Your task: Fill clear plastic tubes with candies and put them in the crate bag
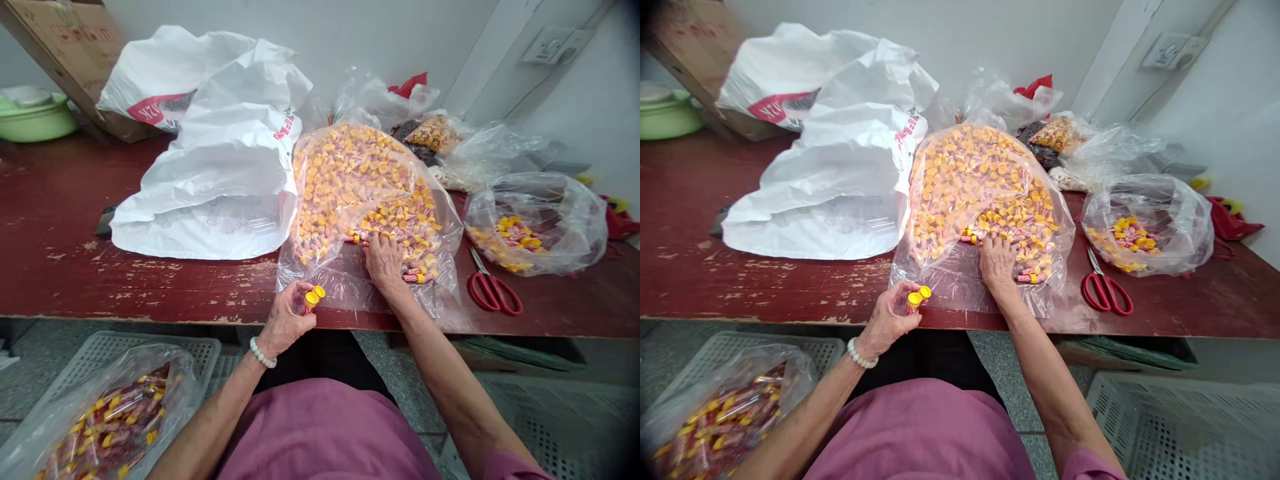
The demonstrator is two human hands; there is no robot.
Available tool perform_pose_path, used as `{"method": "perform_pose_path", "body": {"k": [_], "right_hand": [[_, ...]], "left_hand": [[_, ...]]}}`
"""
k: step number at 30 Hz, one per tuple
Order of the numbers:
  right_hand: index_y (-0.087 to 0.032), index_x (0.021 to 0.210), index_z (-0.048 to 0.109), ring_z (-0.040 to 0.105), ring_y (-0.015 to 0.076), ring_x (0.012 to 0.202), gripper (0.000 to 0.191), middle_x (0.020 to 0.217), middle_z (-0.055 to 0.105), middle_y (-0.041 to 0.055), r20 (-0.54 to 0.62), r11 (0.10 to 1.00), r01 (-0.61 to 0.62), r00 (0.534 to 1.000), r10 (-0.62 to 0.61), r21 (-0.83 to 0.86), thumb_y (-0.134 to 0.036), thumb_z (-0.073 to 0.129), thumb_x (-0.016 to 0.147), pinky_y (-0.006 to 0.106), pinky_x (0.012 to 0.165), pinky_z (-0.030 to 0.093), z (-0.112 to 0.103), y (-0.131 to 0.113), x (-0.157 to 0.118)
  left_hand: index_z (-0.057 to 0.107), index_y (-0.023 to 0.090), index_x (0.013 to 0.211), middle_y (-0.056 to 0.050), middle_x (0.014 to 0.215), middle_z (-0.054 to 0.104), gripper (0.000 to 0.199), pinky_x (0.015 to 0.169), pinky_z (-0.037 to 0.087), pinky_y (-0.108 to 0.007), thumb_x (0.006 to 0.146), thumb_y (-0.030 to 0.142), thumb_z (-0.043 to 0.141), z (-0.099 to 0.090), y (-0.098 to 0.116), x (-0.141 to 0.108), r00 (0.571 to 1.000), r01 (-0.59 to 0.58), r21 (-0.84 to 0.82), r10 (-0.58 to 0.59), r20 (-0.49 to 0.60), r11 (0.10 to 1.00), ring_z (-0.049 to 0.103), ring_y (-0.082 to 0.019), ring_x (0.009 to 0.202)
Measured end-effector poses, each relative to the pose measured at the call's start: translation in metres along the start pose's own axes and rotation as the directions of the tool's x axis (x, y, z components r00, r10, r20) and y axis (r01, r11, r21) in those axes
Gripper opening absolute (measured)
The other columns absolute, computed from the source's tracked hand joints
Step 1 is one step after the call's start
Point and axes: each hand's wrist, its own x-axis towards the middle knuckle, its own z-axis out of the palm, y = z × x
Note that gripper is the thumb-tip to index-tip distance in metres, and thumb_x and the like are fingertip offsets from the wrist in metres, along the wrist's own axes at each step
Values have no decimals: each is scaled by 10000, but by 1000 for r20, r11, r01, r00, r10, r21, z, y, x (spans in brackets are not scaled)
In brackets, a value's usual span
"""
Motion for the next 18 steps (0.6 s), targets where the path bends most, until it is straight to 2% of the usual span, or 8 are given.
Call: {"method": "perform_pose_path", "body": {"k": [2, 4, 7, 9, 12, 15, 18], "right_hand": [[-126, 1008, 619, 546, 260, 912, 213, 985, 611, 161, -33, 991, -6, 999, 10, 131, -190, 463, 878, 382, 778, 411, -12, -2, -8], [-153, 1032, 607, 574, 217, 883, 210, 991, 623, 119, -55, 938, 64, 997, -48, 339, -218, 461, 896, 338, 749, 446, -31, -12, -22], [-200, 1048, 595, 595, 175, 880, 188, 974, 640, 64, -74, 715, 236, 965, -250, 658, -247, 475, 911, 305, 747, 480, -61, -38, -45], [-203, 1059, 588, 593, 167, 919, 186, 987, 633, 65, -74, 601, 309, 921, -382, 738, -223, 473, 914, 301, 782, 488, -78, -54, -57], [-199, 1066, 580, 589, 168, 946, 189, 984, 633, 72, -47, 548, 350, 870, -491, 760, -198, 458, 922, 310, 824, 490, -90, -67, -65], [-207, 1080, 580, 602, 168, 947, 190, 1002, 650, 57, -22, 540, 315, 877, -480, 781, -240, 502, 910, 315, 837, 488, -91, -65, -61], [-200, 1054, 596, 617, 159, 906, 193, 978, 657, 48, -24, 516, 186, 952, -304, 836, -289, 499, 913, 300, 795, 495, -81, -62, -49]], "left_hand": [[519, 151, 925, -37, 923, 636, 384, 670, 457, -229, 560, 38, 552, 1, 0, 1, 1000, -17, 32, 17, 13, 999, 599, -155, 834], [518, 149, 920, -39, 919, 626, 373, 646, 449, -226, 564, 39, 538, 3, 2, 1, 999, -21, 74, 18, 36, 997, 588, -149, 808], [528, 143, 909, -24, 864, 609, 356, 638, 441, -226, 570, 34, 527, 7, 7, 1, 995, -59, 163, 45, 87, 985, 564, -129, 739], [530, 140, 910, -9, 821, 592, 349, 634, 430, -225, 577, 35, 527, 9, 9, 1, 990, -107, 221, 82, 118, 969, 540, -119, 704], [527, 137, 919, 5, 777, 564, 343, 612, 400, -224, 589, 43, 520, 11, 9, 0, 981, -165, 297, 126, 146, 941, 498, -111, 672], [522, 138, 898, 13, 757, 541, 323, 597, 371, -221, 590, 44, 511, 10, 8, -1, 976, -189, 329, 140, 168, 925, 468, -103, 653], [496, 151, 832, 28, 703, 490, 248, 552, 336, -212, 602, 63, 521, 11, 9, -2, 976, -179, 337, 125, 176, 924, 418, -89, 611]]}}
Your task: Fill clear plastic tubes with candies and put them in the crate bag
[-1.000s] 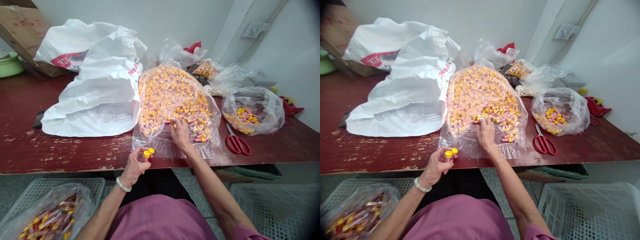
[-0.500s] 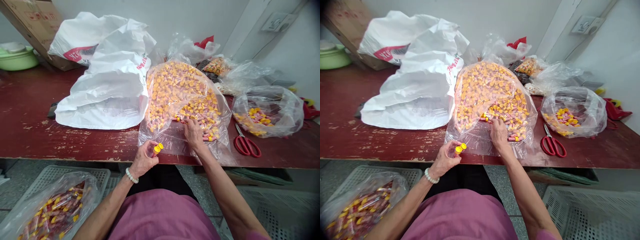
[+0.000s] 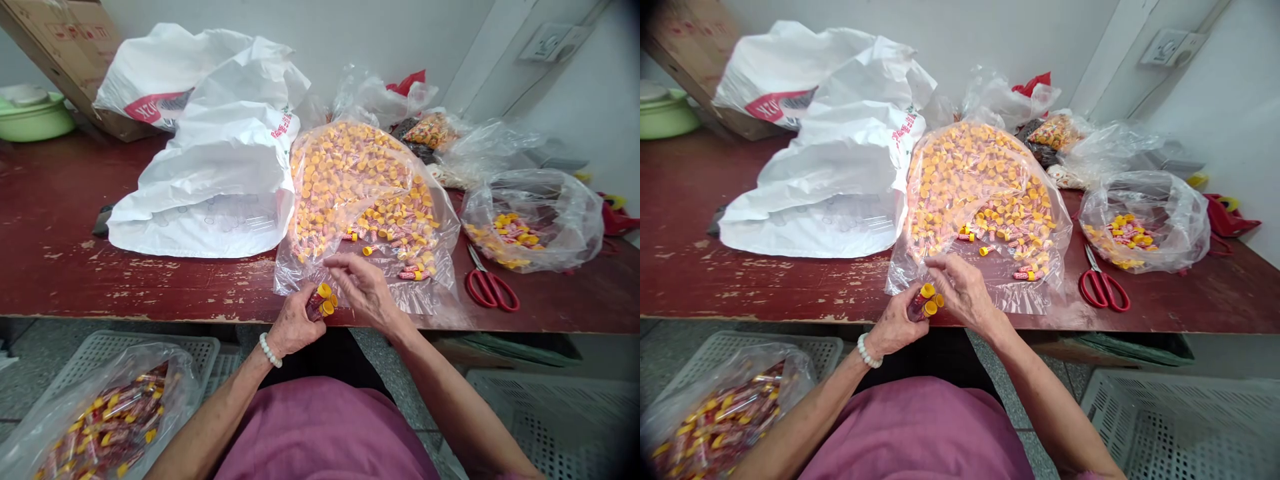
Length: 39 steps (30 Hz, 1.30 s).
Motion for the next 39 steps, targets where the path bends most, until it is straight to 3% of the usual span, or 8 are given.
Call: {"method": "perform_pose_path", "body": {"k": [4, 8, 13, 17, 21, 31, 34, 39], "right_hand": [[-202, 1116, 560, 596, 153, 864, 246, 990, 631, 58, -284, 996, -82, 954, 90, 38, -322, 445, 934, 311, 763, 498, 24, 12, 15], [-218, 1219, 500, 572, 148, 919, 307, 1106, 593, 63, -93, 995, 79, 992, -85, -60, -298, 474, 923, 306, 830, 480, 46, 19, 19], [-154, 1097, 592, 551, 200, 951, 266, 1015, 622, 100, -161, 896, -81, 987, 10, -437, -259, 402, 943, 343, 867, 443, 4, 63, 15], [-158, 1128, 611, 483, 264, 1043, 312, 1107, 617, 116, 86, 632, 6, 992, 97, -775, -137, 415, 886, 389, 910, 387, -32, 110, 5], [-144, 1078, 637, 488, 269, 953, 331, 982, 640, 134, 119, 557, 23, 983, 138, -831, -123, 370, 884, 381, 846, 404, -37, 125, -1], [-142, 949, 643, 591, 210, 898, 243, 931, 670, 104, -175, 845, -160, 981, 81, -510, -175, 420, 862, 377, 845, 464, -31, 120, 0], [-164, 954, 628, 613, 163, 813, 190, 912, 668, 58, -300, 958, -270, 925, 232, -91, -242, 495, 842, 342, 763, 509, -23, 95, -3], [-210, 968, 617, 636, 125, 731, 269, 870, 671, 8, 32, 634, -402, 859, 511, 660, -308, 695, 730, 276, 660, 536, -7, 20, -10]], "left_hand": [[468, 160, 754, 35, 650, 463, 222, 526, 311, -218, 568, 46, 511, 9, 6, 0, 996, -8, 35, 5, 85, 999, 380, -83, 576], [507, 143, 765, 20, 661, 518, 273, 538, 335, -222, 524, 15, 496, 17, 10, -2, 990, 14, -26, -10, 142, 1000, 428, -88, 578], [545, 130, 900, -16, 809, 605, 341, 549, 401, -190, 569, 52, 566, 0, -3, -2, 981, 196, -348, -178, 82, 917, 518, -101, 669], [521, 145, 997, -36, 870, 641, 436, 380, 326, -159, 576, 109, 623, -14, -18, -3, 947, 298, -548, -314, 66, 782, 497, -91, 576], [510, 148, 1003, -30, 850, 644, 460, 346, 323, -154, 565, 114, 646, -12, -20, -3, 948, 285, -616, -310, 70, 735, 469, -79, 531], [564, 131, 959, -17, 864, 634, 375, 477, 368, -171, 588, 82, 591, -7, -11, 3, 969, 243, -358, -244, 45, 902, 513, -86, 619], [562, 123, 935, -22, 853, 628, 361, 545, 394, -193, 578, 72, 578, -4, -9, 6, 975, 218, -308, -221, 24, 926, 536, -108, 677], [564, 130, 876, 19, 745, 567, 332, 574, 375, -209, 553, 55, 571, 3, -2, 13, 987, 160, -192, -163, 0, 968, 480, -94, 638]]}}
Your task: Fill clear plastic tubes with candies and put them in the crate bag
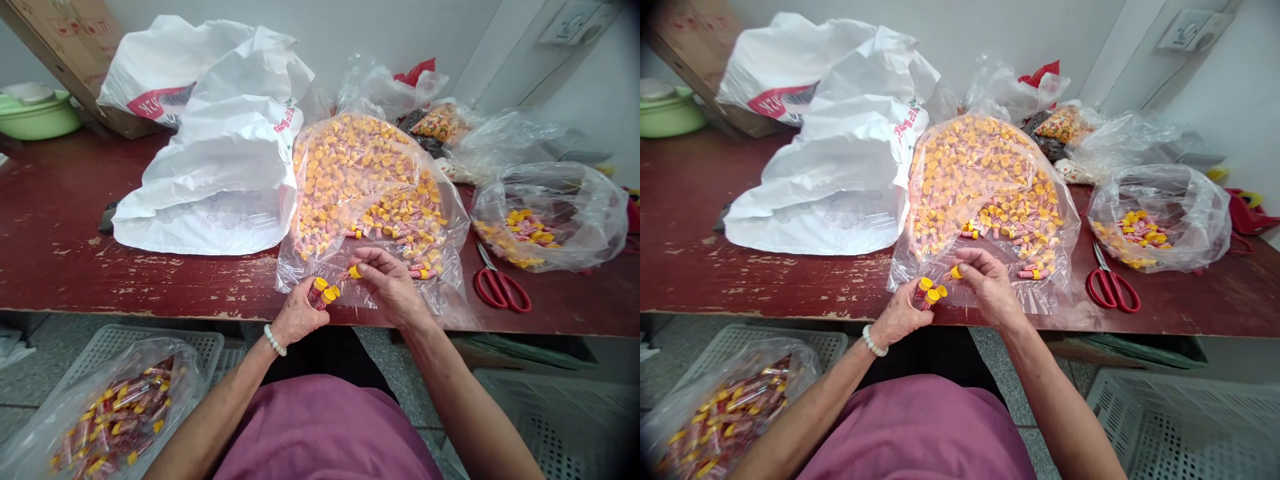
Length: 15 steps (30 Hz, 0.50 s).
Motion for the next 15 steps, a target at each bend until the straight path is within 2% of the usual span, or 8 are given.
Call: {"method": "perform_pose_path", "body": {"k": [3, 5, 7, 9, 11, 13, 15], "right_hand": [[-200, 924, 631, 637, 118, 710, 231, 826, 676, 4, 143, 991, -101, 986, 87, 90, -298, 710, 730, 271, 666, 535, 25, -8, -23], [-194, 915, 631, 632, 116, 688, 207, 813, 673, 2, 187, 992, -114, 977, 101, 59, -314, 689, 756, 280, 670, 534, 31, -9, -31], [-196, 934, 636, 629, 121, 693, 197, 817, 672, 4, 198, 997, -71, 977, 75, -31, -339, 644, 799, 285, 671, 531, 29, -10, -33], [-203, 958, 648, 631, 134, 761, 196, 876, 678, 17, 163, 983, 54, 986, -26, -176, -349, 599, 837, 288, 711, 522, 22, -14, -29], [-213, 1002, 641, 624, 153, 854, 208, 948, 677, 30, 91, 929, 186, 982, -166, -320, -350, 559, 869, 298, 760, 506, 16, -18, -20], [-220, 1065, 607, 607, 168, 918, 233, 997, 664, 41, -11, 858, 285, 947, -320, -428, -352, 512, 898, 320, 800, 491, 16, -18, -10], [-224, 1144, 557, 588, 185, 964, 276, 1035, 644, 59, -51, 759, 376, 880, -472, -532, -355, 472, 916, 358, 845, 474, 24, -10, -3]], "left_hand": [[574, 143, 878, 28, 730, 555, 347, 569, 372, -216, 543, 52, 560, 8, 4, 1, 1000, -24, 60, 25, -3, 998, 472, -100, 633], [583, 148, 910, 19, 760, 579, 387, 588, 389, -224, 538, 46, 546, 12, 5, 1, 999, -40, 62, 40, 4, 997, 500, -113, 660], [580, 151, 964, 14, 780, 589, 451, 600, 396, -228, 529, 40, 545, 14, 5, 1, 998, -56, 55, 55, 14, 997, 509, -119, 674], [569, 149, 954, 19, 763, 568, 444, 592, 386, -224, 523, 43, 549, 13, 4, 0, 998, -67, 64, 66, 24, 996, 489, -113, 660], [551, 149, 866, 29, 721, 528, 355, 572, 359, -219, 526, 49, 543, 11, 4, -1, 996, -80, 98, 76, 39, 992, 455, -102, 634], [521, 159, 767, 41, 654, 475, 263, 547, 318, -223, 529, 47, 529, 10, 5, -1, 994, -96, 145, 88, 60, 985, 410, -94, 589], [522, 171, 731, 37, 625, 466, 251, 551, 299, -242, 519, 37, 527, 13, 7, -2, 991, -114, 157, 101, 85, 981, 406, -106, 582]]}}
